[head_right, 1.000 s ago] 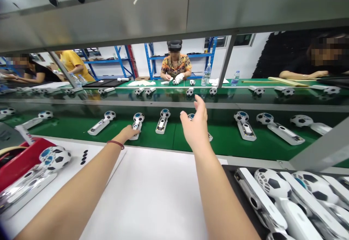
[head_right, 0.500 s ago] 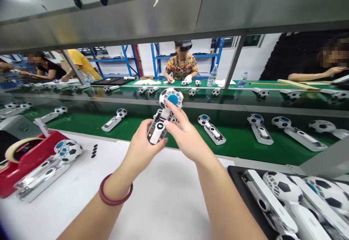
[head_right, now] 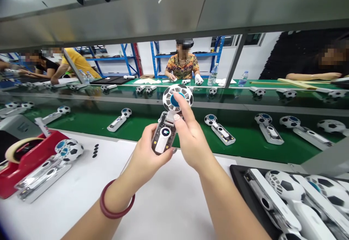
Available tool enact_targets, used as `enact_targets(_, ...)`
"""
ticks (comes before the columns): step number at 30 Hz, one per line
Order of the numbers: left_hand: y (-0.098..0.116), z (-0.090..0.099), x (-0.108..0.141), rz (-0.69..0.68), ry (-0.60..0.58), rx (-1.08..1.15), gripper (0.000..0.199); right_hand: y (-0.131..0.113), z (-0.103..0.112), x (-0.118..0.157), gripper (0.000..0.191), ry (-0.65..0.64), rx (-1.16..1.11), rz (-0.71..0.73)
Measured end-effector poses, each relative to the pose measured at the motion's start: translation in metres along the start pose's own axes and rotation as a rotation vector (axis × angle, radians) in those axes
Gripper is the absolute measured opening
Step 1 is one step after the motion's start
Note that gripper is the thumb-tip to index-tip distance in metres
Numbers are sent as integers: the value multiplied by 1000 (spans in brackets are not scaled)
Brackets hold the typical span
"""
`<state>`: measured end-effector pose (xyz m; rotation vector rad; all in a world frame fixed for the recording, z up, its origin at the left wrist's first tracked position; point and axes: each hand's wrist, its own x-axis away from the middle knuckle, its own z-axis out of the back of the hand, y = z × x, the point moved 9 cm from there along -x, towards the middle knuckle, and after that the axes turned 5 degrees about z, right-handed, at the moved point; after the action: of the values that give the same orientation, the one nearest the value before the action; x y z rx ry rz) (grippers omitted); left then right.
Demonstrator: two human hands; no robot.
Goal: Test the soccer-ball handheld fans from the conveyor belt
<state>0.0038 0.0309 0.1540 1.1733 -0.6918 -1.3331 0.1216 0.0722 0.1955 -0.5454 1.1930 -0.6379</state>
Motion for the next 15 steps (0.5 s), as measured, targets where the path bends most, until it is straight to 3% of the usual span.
enact_targets(2, -6, -9, 1, 64, -103, 162, 54, -1, 0, 1, 46, -6, -22, -8)
enact_targets(4, -9, -25, 6, 146, -280, 368, 54, -8, 0, 3, 45, 2, -20, 12)
enact_targets(7, -3, -41, 14, 167, -460, 603, 56, -22, 0, 5, 43, -4, -18, 72)
enact_targets(15, 2, -38, 17, 69, -464, 650, 54, -42, 0, 8, 44, -76, 34, 166)
